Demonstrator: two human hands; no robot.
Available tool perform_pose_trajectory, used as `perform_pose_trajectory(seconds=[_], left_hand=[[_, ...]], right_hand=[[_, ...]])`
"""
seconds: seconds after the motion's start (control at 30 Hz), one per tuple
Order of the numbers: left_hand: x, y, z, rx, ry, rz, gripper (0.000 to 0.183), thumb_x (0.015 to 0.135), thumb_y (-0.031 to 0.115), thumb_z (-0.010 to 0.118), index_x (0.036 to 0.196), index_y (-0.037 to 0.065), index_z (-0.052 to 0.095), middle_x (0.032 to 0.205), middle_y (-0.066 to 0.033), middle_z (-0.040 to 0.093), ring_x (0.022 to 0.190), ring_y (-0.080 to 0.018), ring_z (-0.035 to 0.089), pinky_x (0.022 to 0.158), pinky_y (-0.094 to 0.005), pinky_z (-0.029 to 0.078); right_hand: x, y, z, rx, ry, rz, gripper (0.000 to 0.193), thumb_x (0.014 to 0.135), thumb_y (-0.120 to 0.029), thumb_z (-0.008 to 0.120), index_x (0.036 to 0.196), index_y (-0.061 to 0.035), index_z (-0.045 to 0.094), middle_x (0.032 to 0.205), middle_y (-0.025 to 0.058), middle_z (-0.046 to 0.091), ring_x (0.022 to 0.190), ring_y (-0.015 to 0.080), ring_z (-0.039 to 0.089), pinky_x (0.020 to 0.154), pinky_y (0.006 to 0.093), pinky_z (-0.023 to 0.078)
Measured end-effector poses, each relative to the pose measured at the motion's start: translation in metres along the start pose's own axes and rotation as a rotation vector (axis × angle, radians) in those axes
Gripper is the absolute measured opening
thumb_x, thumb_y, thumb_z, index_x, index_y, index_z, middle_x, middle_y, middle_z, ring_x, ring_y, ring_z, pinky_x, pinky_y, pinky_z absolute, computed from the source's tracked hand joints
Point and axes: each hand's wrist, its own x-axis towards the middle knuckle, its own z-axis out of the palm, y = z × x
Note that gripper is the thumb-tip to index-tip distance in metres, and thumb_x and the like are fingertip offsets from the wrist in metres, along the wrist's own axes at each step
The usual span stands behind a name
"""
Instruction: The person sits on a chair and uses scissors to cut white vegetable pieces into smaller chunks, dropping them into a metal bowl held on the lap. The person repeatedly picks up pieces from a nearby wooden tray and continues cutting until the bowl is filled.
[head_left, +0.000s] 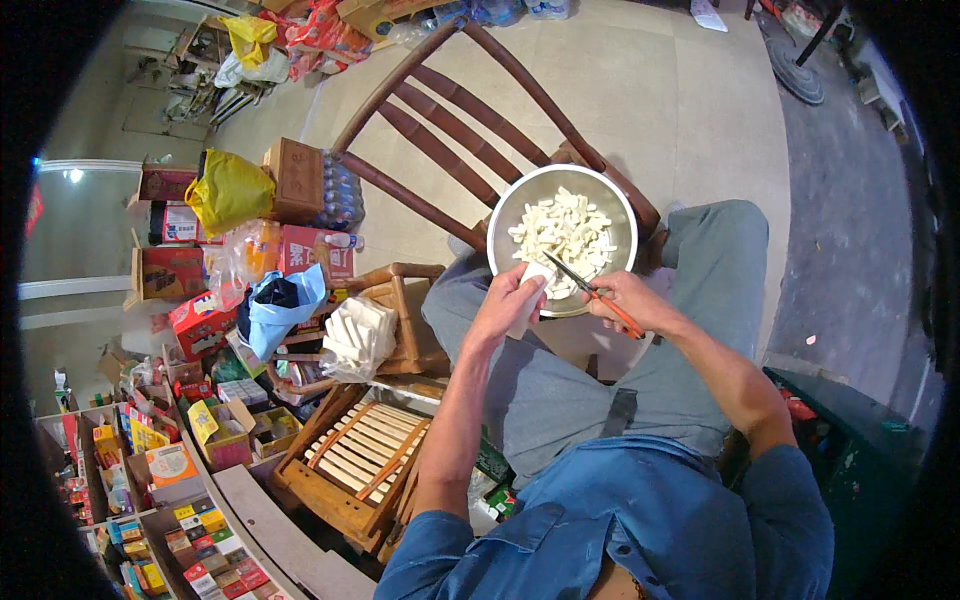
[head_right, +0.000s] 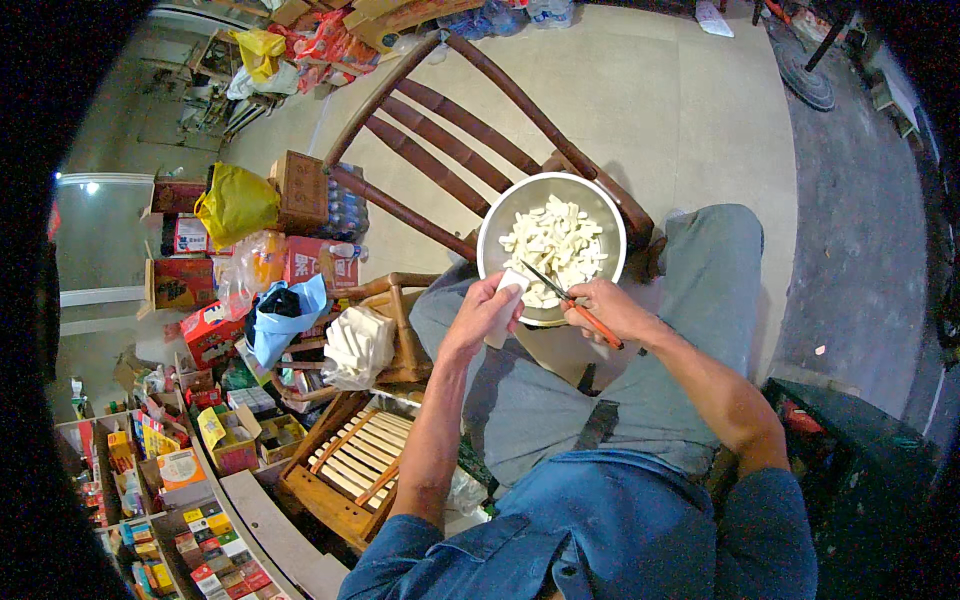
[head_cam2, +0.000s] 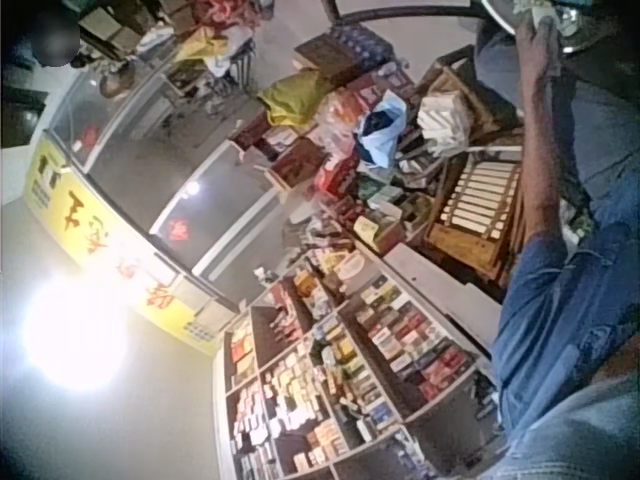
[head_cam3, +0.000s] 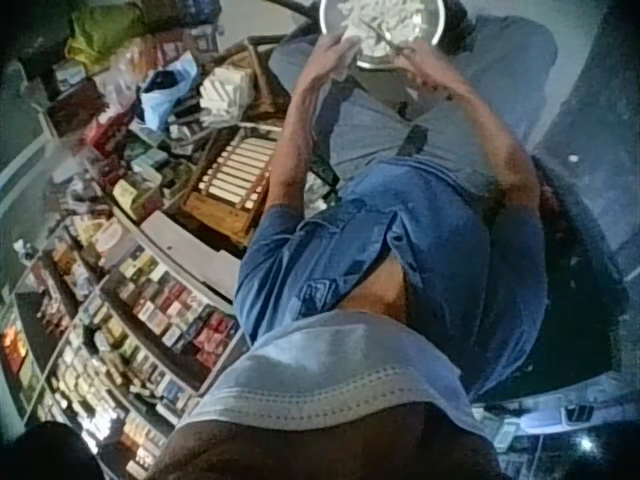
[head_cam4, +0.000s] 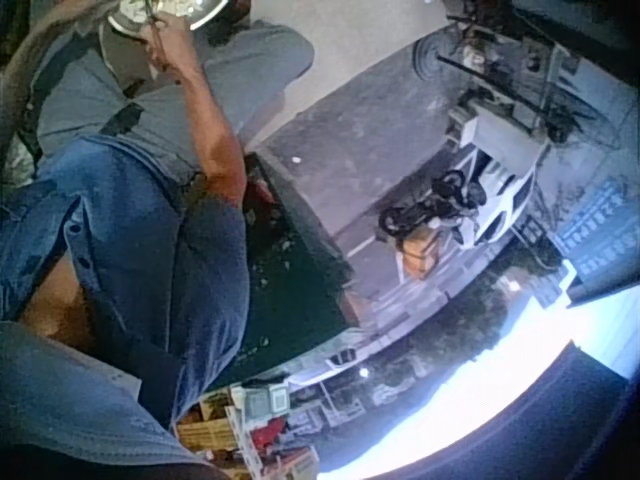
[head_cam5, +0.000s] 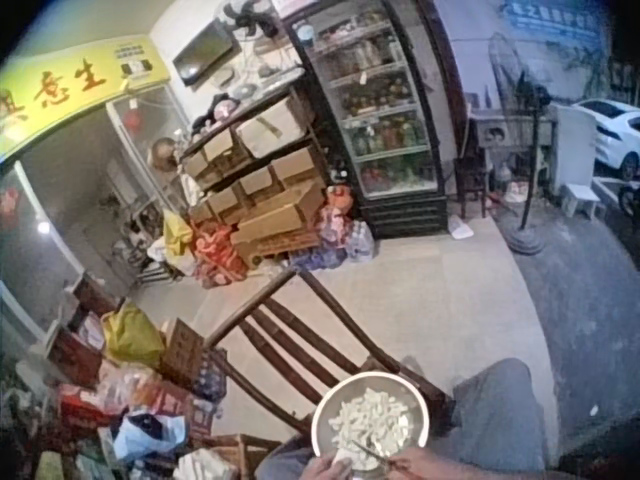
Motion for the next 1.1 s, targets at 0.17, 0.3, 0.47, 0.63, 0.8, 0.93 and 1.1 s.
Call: perform_pose_trajectory(seconds=[0.17,0.3,0.47,0.63,0.8,0.93,1.1], left_hand=[[0.009,-0.002,0.008,0.06,0.002,0.011,0.02,0.108,0.022,0.059,0.104,0.003,0.066,0.076,-0.0007,0.064,0.058,-0.0089,0.059,0.054,-0.0267,0.049],[0.01,-0.003,0.017,0.18,0.021,-0.009,0.021,0.106,0.022,0.059,0.102,0.002,0.066,0.074,-0.0013,0.065,0.057,-0.0097,0.059,0.054,-0.0271,0.05],[0.013,-0.011,0.009,0.156,0.058,-0.023,0.021,0.105,0.021,0.061,0.1,0.001,0.067,0.075,-0.0023,0.066,0.058,-0.01,0.061,0.054,-0.0276,0.051],[0.021,-0.015,0.012,0.087,0.038,0.011,0.021,0.104,0.02,0.063,0.1,0.0,0.067,0.076,-0.003,0.067,0.059,-0.01,0.062,0.054,-0.0278,0.052],[0.021,-0.016,0.017,0.163,0.03,0.01,0.02,0.102,0.018,0.064,0.101,-0.001,0.067,0.076,-0.0037,0.068,0.06,-0.01,0.063,0.055,-0.0283,0.053],[0.02,-0.016,0.013,0.129,0.076,-0.023,0.016,0.1,0.016,0.064,0.095,0.001,0.067,0.074,-0.0019,0.066,0.059,-0.0102,0.062,0.056,-0.0289,0.051],[0.022,-0.021,0.01,0.116,0.062,0.002,0.016,0.097,0.016,0.069,0.093,0.0,0.068,0.075,-0.0022,0.068,0.06,-0.0097,0.062,0.056,-0.0286,0.052]], right_hand=[[0.025,0.045,-0.001,-0.398,0.06,-0.367,0.043,0.091,-0.018,0.074,0.13,-0.0028,0.064,0.083,0.0081,0.069,0.072,0.0193,0.065,0.068,0.0363,0.054],[0.022,0.036,0.002,-0.405,0.121,-0.253,0.042,0.09,-0.018,0.075,0.128,-0.0044,0.066,0.082,0.0102,0.07,0.077,0.0227,0.068,0.074,0.0397,0.055],[0.007,0.012,0.002,0.013,0.003,0.09,0.036,0.089,-0.018,0.075,0.121,-0.0017,0.069,0.078,0.0106,0.068,0.075,0.0215,0.067,0.072,0.0394,0.054],[0.024,0.048,-0.009,-0.169,0.05,-0.068,0.038,0.088,-0.018,0.075,0.122,-0.0019,0.069,0.082,0.0121,0.069,0.079,0.0232,0.068,0.075,0.0392,0.054],[0.018,0.032,0.001,-0.455,0.136,-0.233,0.041,0.088,-0.019,0.075,0.124,-0.0022,0.069,0.084,0.0126,0.069,0.082,0.0243,0.068,0.078,0.0397,0.055],[0.013,0.019,-0.002,-0.118,0.028,0.005,0.038,0.089,-0.019,0.075,0.123,-0.0013,0.068,0.079,0.0063,0.067,0.068,0.0168,0.064,0.064,0.0344,0.053],[0.019,0.041,-0.006,-0.049,-0.033,-0.052,0.032,0.089,-0.015,0.073,0.118,-0.0006,0.068,0.076,0.0016,0.065,0.06,0.0116,0.06,0.056,0.0303,0.049]])
